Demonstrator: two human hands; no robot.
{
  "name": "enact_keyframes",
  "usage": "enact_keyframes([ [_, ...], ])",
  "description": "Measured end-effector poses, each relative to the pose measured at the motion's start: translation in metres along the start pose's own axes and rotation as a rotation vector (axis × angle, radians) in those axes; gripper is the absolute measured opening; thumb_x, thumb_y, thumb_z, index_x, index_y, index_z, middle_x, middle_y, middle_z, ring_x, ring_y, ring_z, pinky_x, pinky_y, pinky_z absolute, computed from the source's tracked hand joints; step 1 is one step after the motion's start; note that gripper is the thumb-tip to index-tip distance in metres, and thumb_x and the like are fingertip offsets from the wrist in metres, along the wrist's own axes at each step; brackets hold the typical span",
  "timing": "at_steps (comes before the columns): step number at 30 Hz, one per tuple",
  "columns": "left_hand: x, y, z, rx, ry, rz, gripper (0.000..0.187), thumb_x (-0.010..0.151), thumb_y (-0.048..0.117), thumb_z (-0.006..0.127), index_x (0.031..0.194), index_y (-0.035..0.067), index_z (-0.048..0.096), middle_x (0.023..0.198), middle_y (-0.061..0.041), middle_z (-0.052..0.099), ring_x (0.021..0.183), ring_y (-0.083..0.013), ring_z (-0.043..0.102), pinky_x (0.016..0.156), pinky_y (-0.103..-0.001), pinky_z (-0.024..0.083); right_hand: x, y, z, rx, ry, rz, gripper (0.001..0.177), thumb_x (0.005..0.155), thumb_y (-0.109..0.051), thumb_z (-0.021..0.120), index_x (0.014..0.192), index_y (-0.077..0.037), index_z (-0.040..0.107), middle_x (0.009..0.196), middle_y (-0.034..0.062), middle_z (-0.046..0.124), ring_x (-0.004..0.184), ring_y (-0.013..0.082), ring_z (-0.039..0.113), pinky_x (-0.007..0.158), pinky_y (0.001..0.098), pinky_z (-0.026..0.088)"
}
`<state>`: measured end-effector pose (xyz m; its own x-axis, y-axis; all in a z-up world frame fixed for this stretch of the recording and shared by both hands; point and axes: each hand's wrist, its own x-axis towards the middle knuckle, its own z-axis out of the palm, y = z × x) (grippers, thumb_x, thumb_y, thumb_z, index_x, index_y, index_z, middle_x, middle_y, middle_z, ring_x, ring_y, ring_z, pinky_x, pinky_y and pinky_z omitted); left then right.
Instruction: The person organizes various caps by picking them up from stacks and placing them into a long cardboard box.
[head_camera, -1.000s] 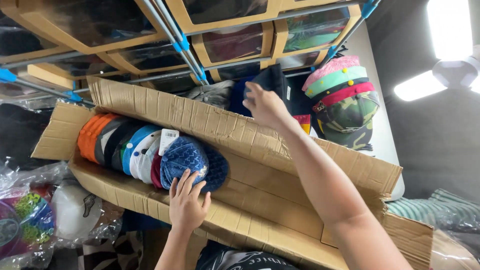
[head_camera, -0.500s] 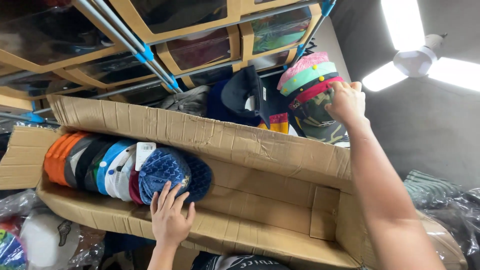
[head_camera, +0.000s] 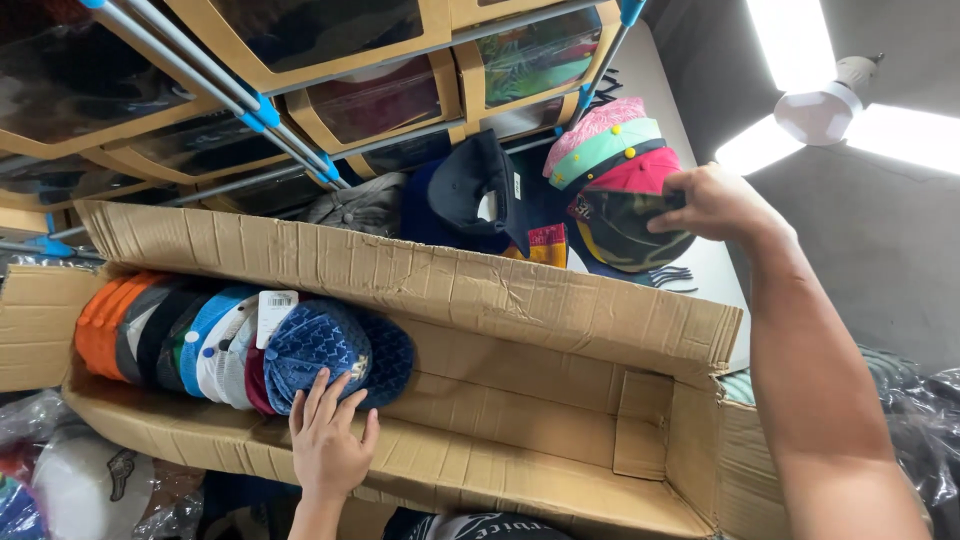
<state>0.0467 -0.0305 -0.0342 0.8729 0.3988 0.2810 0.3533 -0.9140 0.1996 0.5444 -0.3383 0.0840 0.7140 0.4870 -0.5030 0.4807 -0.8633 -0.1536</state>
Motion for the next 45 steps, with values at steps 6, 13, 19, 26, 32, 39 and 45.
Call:
enact_keyframes([
  [6,0.001,0.001,0.001,0.028,0.016,0.022,0.026,0.088,0.032,0.068,0.105,0.016,0.080,0.136,-0.001,0.068,0.144,-0.0246,0.050,0.121,-0.052,0.036,-0.007,-0.075,-0.018,0.187,0.499,-0.013,0.041,0.101,-0.046,0.070,0.098,-0.006,0.063,0.087,0.0232,0.069,0.080,0.0441,0.062,0.068,0.0533,0.045],
  [13,0.001,0.003,0.002,0.027,0.022,-0.005,0.023,0.085,0.029,0.070,0.103,0.017,0.079,0.135,0.000,0.068,0.145,-0.0233,0.049,0.122,-0.050,0.036,0.023,-0.201,0.021,0.444,0.361,-0.409,0.039,0.096,-0.034,0.063,0.129,-0.014,0.067,0.128,0.0023,0.072,0.104,0.0302,0.073,0.084,0.0453,0.055],
  [19,0.000,0.001,-0.001,0.027,0.019,-0.014,0.025,0.085,0.029,0.070,0.104,0.016,0.079,0.136,-0.001,0.068,0.144,-0.0241,0.051,0.122,-0.050,0.036,0.051,-0.139,0.038,0.325,0.413,-0.328,0.033,0.088,-0.010,0.055,0.111,-0.024,0.074,0.112,0.0000,0.076,0.092,0.0325,0.071,0.072,0.0446,0.053],
  [26,0.001,0.002,-0.003,0.005,0.030,0.009,0.026,0.087,0.031,0.067,0.104,0.015,0.079,0.135,-0.004,0.069,0.144,-0.0251,0.051,0.121,-0.050,0.036,0.077,-0.001,0.060,-0.072,0.383,-0.107,0.074,0.075,-0.013,0.077,0.146,-0.011,0.055,0.131,0.0092,0.067,0.136,0.0361,0.042,0.104,0.0523,0.040],
  [32,-0.001,0.001,-0.002,0.008,0.022,0.001,0.026,0.087,0.030,0.068,0.105,0.016,0.079,0.136,-0.002,0.068,0.145,-0.0236,0.050,0.122,-0.049,0.035,0.059,0.019,0.053,-0.456,0.304,-0.258,0.057,0.064,-0.061,0.086,0.110,-0.028,0.077,0.120,-0.0018,0.067,0.121,0.0294,0.050,0.105,0.0451,0.040],
  [39,-0.001,0.000,0.001,0.011,0.028,0.004,0.026,0.086,0.030,0.069,0.106,0.015,0.079,0.135,-0.003,0.068,0.144,-0.0246,0.051,0.122,-0.049,0.036,-0.033,0.007,-0.022,-0.100,-0.115,-0.008,0.028,0.081,-0.027,0.084,0.107,-0.020,0.078,0.100,0.0052,0.071,0.098,0.0226,0.061,0.080,0.0356,0.051],
  [45,-0.001,0.001,-0.001,0.003,0.006,0.000,0.028,0.089,0.033,0.066,0.106,0.016,0.079,0.138,-0.002,0.067,0.147,-0.0234,0.048,0.123,-0.050,0.034,-0.061,-0.024,-0.056,0.489,0.181,0.087,0.036,0.095,-0.028,0.073,0.124,-0.008,0.065,0.105,0.0152,0.071,0.091,0.0280,0.067,0.069,0.0376,0.052],
])
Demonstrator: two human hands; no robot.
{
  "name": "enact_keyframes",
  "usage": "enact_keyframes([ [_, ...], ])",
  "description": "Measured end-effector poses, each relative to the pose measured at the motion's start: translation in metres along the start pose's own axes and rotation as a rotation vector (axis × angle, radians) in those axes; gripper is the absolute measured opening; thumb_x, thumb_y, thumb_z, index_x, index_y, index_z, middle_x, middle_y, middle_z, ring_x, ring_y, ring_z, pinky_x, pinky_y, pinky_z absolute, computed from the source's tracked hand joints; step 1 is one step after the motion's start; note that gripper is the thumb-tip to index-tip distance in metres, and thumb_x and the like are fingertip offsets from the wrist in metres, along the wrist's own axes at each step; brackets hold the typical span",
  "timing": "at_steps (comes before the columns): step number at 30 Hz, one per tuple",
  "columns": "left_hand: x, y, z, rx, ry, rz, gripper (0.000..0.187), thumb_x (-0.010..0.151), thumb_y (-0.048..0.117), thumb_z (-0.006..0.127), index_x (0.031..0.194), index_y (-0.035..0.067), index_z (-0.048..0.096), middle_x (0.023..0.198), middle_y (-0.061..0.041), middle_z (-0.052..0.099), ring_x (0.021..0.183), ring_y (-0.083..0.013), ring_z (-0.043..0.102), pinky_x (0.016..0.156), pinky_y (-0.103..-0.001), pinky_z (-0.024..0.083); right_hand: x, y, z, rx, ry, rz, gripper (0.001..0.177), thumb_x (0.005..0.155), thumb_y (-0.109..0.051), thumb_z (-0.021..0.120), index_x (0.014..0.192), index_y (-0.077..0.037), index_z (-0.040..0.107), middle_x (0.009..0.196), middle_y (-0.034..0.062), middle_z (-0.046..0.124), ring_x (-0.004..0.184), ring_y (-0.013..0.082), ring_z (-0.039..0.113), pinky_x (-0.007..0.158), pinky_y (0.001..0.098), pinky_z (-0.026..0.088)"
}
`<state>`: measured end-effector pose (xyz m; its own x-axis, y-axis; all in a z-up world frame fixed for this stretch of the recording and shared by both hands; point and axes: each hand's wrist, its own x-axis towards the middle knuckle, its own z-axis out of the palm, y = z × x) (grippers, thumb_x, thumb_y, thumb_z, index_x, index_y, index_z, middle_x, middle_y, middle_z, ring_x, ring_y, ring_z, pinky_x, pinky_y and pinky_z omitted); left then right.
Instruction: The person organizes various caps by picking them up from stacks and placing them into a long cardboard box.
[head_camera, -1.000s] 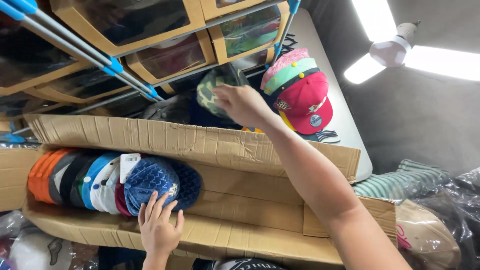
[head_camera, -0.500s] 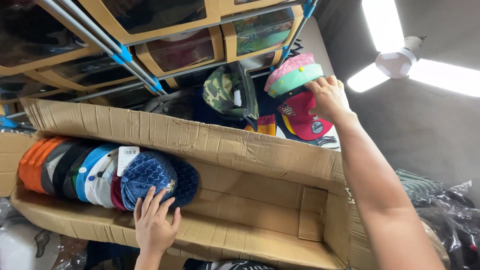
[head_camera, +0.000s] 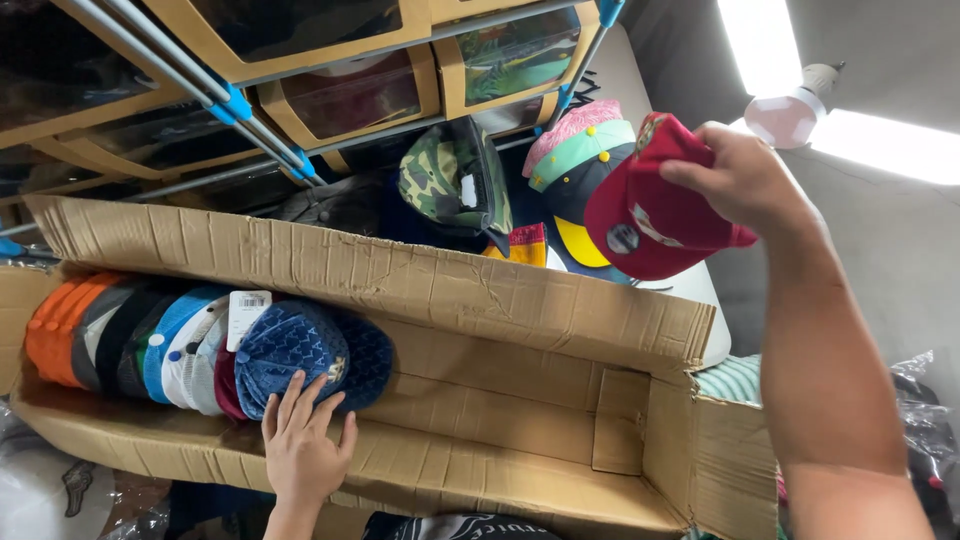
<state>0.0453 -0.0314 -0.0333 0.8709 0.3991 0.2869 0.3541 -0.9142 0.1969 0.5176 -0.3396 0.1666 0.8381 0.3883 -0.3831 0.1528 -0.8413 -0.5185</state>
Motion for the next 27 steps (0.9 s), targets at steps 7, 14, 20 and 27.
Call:
enact_keyframes([
  [7,0.001,0.002,0.002,0.022,0.030,0.000,0.024,0.085,0.030,0.071,0.103,0.017,0.079,0.135,0.000,0.069,0.144,-0.0238,0.051,0.122,-0.050,0.036,0.042,-0.097,0.096,0.369,0.027,-0.065,0.037,0.095,-0.027,0.057,0.130,-0.013,0.059,0.122,0.0146,0.068,0.105,0.0301,0.067,0.078,0.0415,0.056],
  [14,0.002,0.002,0.000,0.023,-0.014,-0.025,0.024,0.085,0.029,0.070,0.104,0.017,0.079,0.136,-0.001,0.068,0.144,-0.0242,0.051,0.122,-0.051,0.035,0.116,-0.069,0.186,-0.098,-0.082,-0.401,0.032,0.095,-0.023,0.058,0.125,-0.017,0.071,0.123,0.0024,0.073,0.110,0.0261,0.067,0.089,0.0373,0.047],
  [20,0.004,0.001,-0.001,-0.009,0.021,-0.007,0.028,0.088,0.032,0.066,0.105,0.014,0.079,0.133,-0.003,0.069,0.143,-0.0239,0.051,0.120,-0.049,0.037,0.130,0.014,0.119,-0.512,0.048,-0.187,0.083,0.075,-0.022,0.078,0.152,-0.011,0.047,0.149,0.0222,0.051,0.148,0.0413,0.033,0.115,0.0595,0.032],
  [27,0.004,0.000,-0.001,-0.005,0.020,-0.013,0.026,0.088,0.031,0.066,0.104,0.014,0.079,0.133,-0.003,0.069,0.142,-0.0238,0.052,0.120,-0.049,0.036,0.118,0.061,0.098,-0.900,-0.120,-0.355,0.061,0.074,-0.047,0.084,0.126,-0.019,0.069,0.111,0.0092,0.068,0.118,0.0329,0.056,0.092,0.0464,0.051],
])
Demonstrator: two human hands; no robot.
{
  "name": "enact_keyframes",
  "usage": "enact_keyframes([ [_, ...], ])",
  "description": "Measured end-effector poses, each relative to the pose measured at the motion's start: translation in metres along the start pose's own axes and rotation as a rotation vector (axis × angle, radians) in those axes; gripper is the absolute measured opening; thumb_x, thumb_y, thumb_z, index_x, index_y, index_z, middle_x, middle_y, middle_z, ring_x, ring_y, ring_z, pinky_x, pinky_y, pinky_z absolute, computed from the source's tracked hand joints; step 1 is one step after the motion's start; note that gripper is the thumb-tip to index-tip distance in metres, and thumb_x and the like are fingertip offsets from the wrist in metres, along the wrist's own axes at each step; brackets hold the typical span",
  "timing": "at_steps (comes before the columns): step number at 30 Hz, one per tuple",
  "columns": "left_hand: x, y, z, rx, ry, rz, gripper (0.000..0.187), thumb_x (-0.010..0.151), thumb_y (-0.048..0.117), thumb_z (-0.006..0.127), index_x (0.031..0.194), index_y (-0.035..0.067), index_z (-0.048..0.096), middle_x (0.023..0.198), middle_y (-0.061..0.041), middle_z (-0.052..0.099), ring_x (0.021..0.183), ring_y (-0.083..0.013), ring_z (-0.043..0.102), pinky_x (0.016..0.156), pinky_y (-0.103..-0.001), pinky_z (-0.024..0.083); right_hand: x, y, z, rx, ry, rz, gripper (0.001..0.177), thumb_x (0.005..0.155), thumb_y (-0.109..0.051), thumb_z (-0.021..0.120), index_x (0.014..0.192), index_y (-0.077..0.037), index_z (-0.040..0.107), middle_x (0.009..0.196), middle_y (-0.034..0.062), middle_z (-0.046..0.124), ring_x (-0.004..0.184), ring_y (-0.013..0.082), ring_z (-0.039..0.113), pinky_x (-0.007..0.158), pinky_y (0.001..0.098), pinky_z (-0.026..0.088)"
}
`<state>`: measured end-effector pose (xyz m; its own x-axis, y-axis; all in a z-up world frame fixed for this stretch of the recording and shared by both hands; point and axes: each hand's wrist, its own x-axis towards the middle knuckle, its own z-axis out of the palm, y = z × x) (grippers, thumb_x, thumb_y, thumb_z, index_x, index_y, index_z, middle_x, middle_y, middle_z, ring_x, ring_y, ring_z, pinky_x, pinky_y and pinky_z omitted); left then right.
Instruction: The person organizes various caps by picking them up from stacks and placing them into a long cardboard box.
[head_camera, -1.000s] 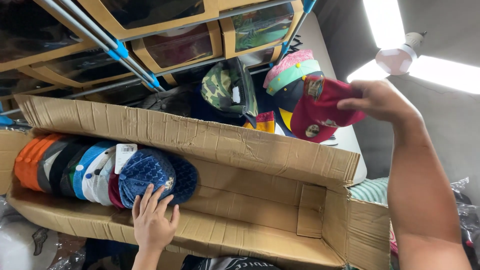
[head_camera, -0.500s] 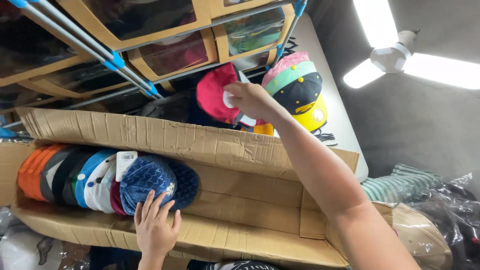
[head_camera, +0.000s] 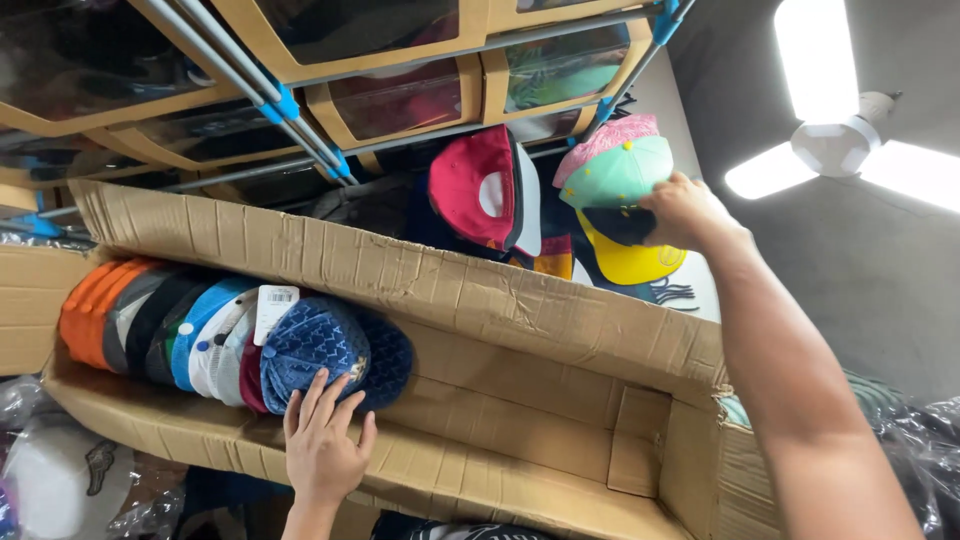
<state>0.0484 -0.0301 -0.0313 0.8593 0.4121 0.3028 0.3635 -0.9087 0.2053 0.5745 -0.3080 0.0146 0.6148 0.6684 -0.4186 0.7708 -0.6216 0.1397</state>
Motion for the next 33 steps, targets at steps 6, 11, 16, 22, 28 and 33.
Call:
enact_keyframes([
  [6,0.005,0.002,-0.002,-0.004,-0.004,0.010,0.025,0.088,0.030,0.068,0.104,0.015,0.079,0.132,-0.003,0.069,0.142,-0.0243,0.051,0.119,-0.050,0.037,-0.057,-0.014,-0.058,-0.131,-0.483,0.147,0.051,0.082,-0.020,0.083,0.130,-0.030,0.070,0.111,-0.0022,0.075,0.106,0.0212,0.067,0.092,0.0353,0.048],
  [11,0.006,0.002,-0.003,0.005,0.018,0.006,0.025,0.088,0.031,0.068,0.104,0.015,0.079,0.132,-0.003,0.069,0.141,-0.0244,0.052,0.119,-0.049,0.037,-0.061,-0.020,-0.057,-0.141,-0.550,0.157,0.040,0.078,-0.015,0.085,0.116,-0.013,0.076,0.105,0.0037,0.077,0.095,0.0205,0.074,0.081,0.0275,0.062],
  [16,0.006,0.002,-0.002,0.008,0.021,0.005,0.025,0.089,0.031,0.067,0.103,0.015,0.079,0.131,-0.002,0.070,0.140,-0.0242,0.053,0.119,-0.049,0.037,-0.019,-0.021,-0.061,-0.201,-0.418,0.120,0.031,0.089,-0.019,0.062,0.117,-0.016,0.074,0.101,0.0054,0.074,0.095,0.0241,0.068,0.075,0.0330,0.060],
  [22,0.005,0.001,0.000,0.008,0.016,0.001,0.027,0.091,0.032,0.064,0.104,0.014,0.079,0.132,-0.002,0.069,0.140,-0.0234,0.053,0.118,-0.049,0.037,0.057,-0.010,-0.036,-0.169,-0.032,-0.074,0.040,0.087,-0.029,0.068,0.126,-0.034,0.074,0.160,0.0085,0.037,0.151,0.0326,0.026,0.120,0.0559,0.024],
  [28,0.007,0.001,-0.003,-0.013,0.020,-0.005,0.027,0.091,0.031,0.064,0.103,0.013,0.079,0.131,-0.004,0.070,0.140,-0.0231,0.053,0.118,-0.049,0.037,0.036,-0.017,-0.042,-0.315,-0.096,-0.142,0.033,0.084,-0.033,0.068,0.115,-0.029,0.075,0.125,0.0066,0.062,0.130,0.0282,0.051,0.126,0.0567,0.026],
  [33,0.010,0.002,-0.005,-0.016,0.040,0.004,0.024,0.089,0.030,0.066,0.101,0.014,0.079,0.130,-0.003,0.071,0.139,-0.0225,0.054,0.117,-0.049,0.038,-0.046,-0.005,-0.026,-0.303,-0.184,-0.174,0.011,0.076,-0.035,0.066,0.078,-0.031,0.075,0.095,-0.0065,0.065,0.095,0.0148,0.067,0.113,0.0420,0.037],
])
